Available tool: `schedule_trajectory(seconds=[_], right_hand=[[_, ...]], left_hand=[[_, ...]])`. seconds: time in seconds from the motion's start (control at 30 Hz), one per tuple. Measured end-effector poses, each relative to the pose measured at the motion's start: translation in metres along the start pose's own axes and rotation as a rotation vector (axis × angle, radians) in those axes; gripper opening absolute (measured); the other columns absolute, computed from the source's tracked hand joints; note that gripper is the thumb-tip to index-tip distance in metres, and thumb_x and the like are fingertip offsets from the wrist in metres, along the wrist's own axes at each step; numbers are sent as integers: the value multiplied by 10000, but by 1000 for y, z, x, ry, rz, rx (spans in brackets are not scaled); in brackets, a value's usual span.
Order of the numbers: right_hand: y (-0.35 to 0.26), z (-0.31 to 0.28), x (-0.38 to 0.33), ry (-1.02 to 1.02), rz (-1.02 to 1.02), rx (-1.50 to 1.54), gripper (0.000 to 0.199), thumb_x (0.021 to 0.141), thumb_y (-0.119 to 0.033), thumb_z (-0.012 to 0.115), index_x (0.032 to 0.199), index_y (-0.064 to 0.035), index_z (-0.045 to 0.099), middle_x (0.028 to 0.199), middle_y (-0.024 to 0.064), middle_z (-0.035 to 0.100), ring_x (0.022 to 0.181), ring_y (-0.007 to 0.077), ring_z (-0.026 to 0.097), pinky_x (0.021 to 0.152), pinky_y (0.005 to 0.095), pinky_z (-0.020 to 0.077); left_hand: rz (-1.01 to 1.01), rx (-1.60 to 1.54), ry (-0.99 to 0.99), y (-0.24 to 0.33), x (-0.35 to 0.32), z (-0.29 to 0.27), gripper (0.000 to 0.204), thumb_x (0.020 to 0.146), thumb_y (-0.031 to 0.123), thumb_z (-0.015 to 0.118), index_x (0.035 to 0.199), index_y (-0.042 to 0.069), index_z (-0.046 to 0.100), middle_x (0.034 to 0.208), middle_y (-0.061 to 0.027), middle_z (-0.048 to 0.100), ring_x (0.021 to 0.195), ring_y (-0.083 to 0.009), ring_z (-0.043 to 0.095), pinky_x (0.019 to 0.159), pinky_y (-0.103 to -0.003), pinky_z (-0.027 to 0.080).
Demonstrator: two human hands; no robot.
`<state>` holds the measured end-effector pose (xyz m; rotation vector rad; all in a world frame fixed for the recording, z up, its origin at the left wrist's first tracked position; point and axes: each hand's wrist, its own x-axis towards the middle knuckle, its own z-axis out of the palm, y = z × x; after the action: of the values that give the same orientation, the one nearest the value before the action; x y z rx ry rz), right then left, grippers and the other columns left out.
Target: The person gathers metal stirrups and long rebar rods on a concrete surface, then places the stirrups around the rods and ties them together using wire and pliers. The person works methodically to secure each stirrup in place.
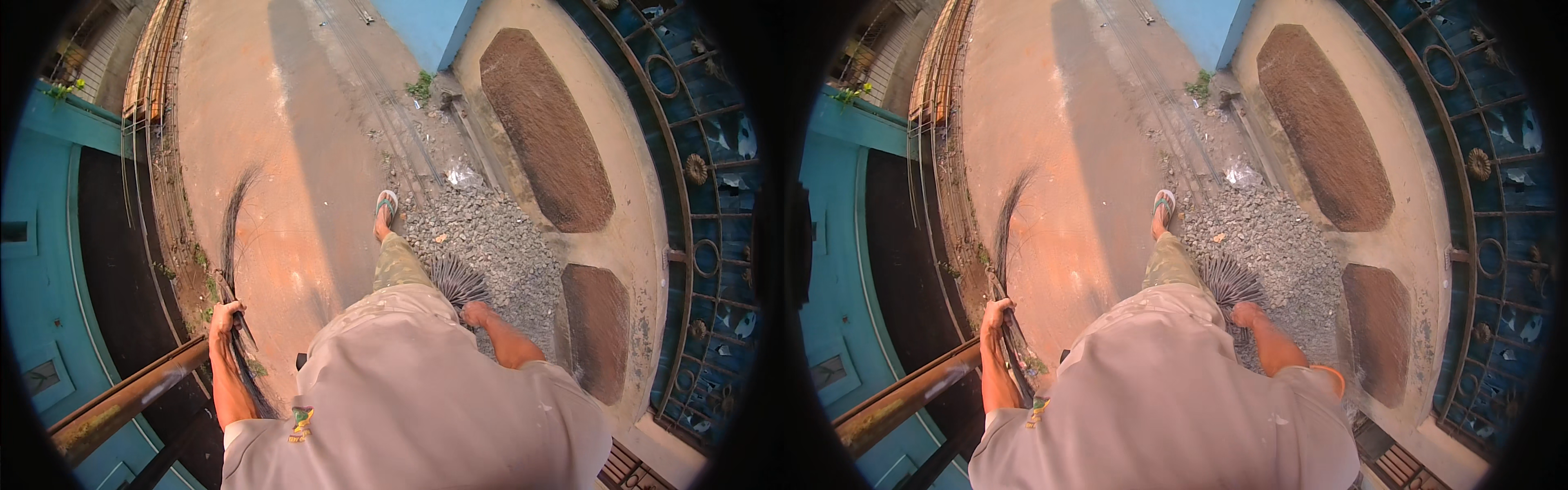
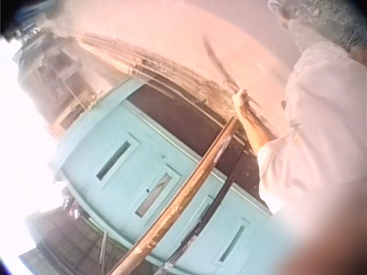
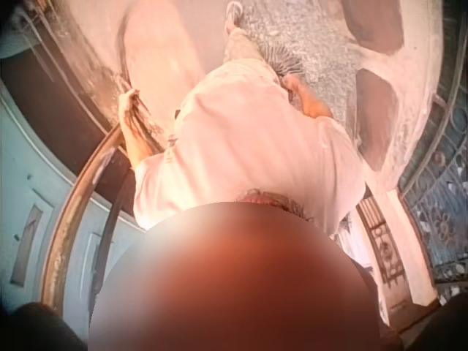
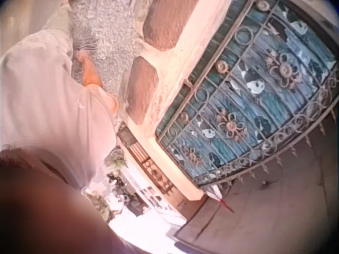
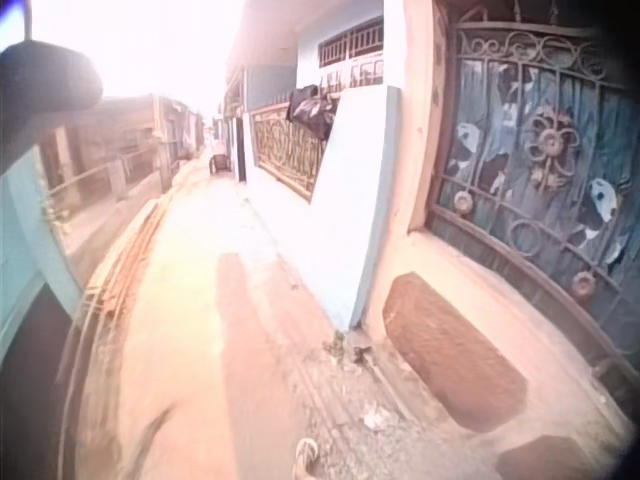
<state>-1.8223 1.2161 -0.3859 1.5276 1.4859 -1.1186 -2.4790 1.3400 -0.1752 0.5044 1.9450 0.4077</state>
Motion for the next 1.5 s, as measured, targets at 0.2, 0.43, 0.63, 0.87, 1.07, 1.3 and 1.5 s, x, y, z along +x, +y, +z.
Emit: schedule_trajectory(seconds=[0.2,0.43,0.63,0.87,1.07,1.3,1.5], right_hand=[[6,-194,98,78,18,-6,333,900,-288,527,1049,-42,695,1110,170,670,1019,369,638,884,450,521],[33,-385,101,81,-100,-103,222,880,-216,573,935,-55,715,998,154,691,957,309,658,840,423,526],[131,-516,117,385,-132,-100,329,888,-183,602,1185,-43,582,1229,149,597,1204,314,517,1043,439,386],[61,-528,139,661,-149,416,453,881,-201,615,1284,-36,494,1237,224,572,1154,383,545,955,475,442],[-27,-412,81,518,-53,759,362,861,-247,628,1126,-1,605,1047,247,640,1022,405,603,883,454,475],[-139,-351,69,570,-3,871,324,887,-256,605,1108,-19,622,1062,255,637,1023,404,605,866,458,475],[-282,-527,68,702,-353,839,458,909,-371,604,1197,-17,566,1086,231,644,1028,374,622,892,435,476]], left_hand=[[-10,15,57,127,55,39,195,649,220,683,607,43,612,501,-27,490,399,-152,443,427,-314,351],[-63,-2,80,253,40,66,138,660,159,647,617,69,551,485,3,446,391,-118,415,405,-287,327],[-22,56,47,315,61,96,156,666,139,665,606,71,538,484,5,432,380,-117,389,397,-296,324],[-62,79,-188,351,124,132,150,695,158,658,643,80,541,518,10,445,398,-114,392,390,-278,320],[-114,87,-418,385,208,168,188,744,211,664,669,87,545,530,22,385,442,-108,308,435,-295,248],[125,157,-514,442,255,193,179,697,175,707,670,41,591,565,-25,505,422,-124,411,391,-288,334],[250,51,-626,481,284,187,151,709,130,724,662,30,622,591,-31,559,418,-103,420,382,-270,341]])
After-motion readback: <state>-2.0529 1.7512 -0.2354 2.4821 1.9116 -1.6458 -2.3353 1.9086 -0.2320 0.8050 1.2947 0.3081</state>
